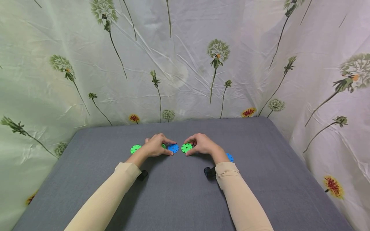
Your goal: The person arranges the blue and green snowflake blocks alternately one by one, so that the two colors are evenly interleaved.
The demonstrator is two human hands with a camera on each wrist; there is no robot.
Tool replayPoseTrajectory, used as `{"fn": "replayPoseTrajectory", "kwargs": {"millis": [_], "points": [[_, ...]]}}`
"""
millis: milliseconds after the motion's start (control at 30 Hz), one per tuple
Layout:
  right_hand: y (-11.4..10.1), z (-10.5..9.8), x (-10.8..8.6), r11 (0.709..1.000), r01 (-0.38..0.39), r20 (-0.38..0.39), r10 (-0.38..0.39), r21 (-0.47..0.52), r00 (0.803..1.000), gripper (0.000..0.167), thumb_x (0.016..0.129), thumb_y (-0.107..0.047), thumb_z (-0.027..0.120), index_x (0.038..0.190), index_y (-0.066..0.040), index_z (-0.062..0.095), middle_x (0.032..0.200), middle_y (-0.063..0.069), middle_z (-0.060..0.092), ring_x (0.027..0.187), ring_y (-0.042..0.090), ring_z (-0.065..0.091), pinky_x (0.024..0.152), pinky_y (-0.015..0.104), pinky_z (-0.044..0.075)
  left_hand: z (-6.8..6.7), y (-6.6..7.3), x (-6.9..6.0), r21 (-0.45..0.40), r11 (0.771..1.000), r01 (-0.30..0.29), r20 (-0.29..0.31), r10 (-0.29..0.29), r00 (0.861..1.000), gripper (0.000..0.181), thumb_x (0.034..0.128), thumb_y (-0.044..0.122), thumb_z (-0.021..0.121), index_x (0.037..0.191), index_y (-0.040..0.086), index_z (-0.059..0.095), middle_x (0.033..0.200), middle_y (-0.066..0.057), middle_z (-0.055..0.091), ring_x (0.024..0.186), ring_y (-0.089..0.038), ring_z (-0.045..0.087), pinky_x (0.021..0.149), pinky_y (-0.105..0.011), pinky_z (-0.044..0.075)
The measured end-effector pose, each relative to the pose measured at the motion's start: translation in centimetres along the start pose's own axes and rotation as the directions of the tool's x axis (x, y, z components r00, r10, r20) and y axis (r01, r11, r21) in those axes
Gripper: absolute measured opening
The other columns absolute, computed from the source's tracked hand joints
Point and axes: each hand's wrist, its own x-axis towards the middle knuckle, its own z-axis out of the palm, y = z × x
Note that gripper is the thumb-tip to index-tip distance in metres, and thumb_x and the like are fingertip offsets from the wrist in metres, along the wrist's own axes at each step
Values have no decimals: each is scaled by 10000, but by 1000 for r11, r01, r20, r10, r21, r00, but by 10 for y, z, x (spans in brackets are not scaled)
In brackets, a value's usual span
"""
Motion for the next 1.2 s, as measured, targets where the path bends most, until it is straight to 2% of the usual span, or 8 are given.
{"fn": "replayPoseTrajectory", "kwargs": {"millis": [533, 1000, 1200], "points": [[0, 3, 2, 1000, -10, 5, 10, 4, 1000, 509, 871, -268, 926, 1340, -152, 766, 1117, 53, 710, 991, 182, 599, 906, 378, 504, 0, 0, 0, 7, 1000, 2, -2, -2, 1000, 441, 862, 415, 917, 1283, 433, 790, 1183, -5, 650, 1115, -198, 586, 961, -558, 286], [-2, 3, 2, 1000, -2, 4, 1, 18, 1000, 536, 871, -236, 926, 1363, -119, 749, 983, 28, 629, 876, 160, 520, 820, 323, 447, -1, 2, -1, 16, 1000, 5, 2, -5, 1000, 453, 866, 407, 916, 1300, 422, 784, 1187, -14, 641, 1125, -210, 586, 950, -549, 290], [-2, 2, 1, 1000, -2, 1, 2, 29, 1000, 562, 870, -228, 927, 1380, -99, 729, 983, 37, 632, 867, 158, 525, 818, 324, 446, -1, 4, -1, 33, 999, 10, 9, -10, 1000, 448, 876, 410, 909, 1305, 426, 781, 1227, -27, 622, 1147, -230, 573, 984, -575, 296]]}}
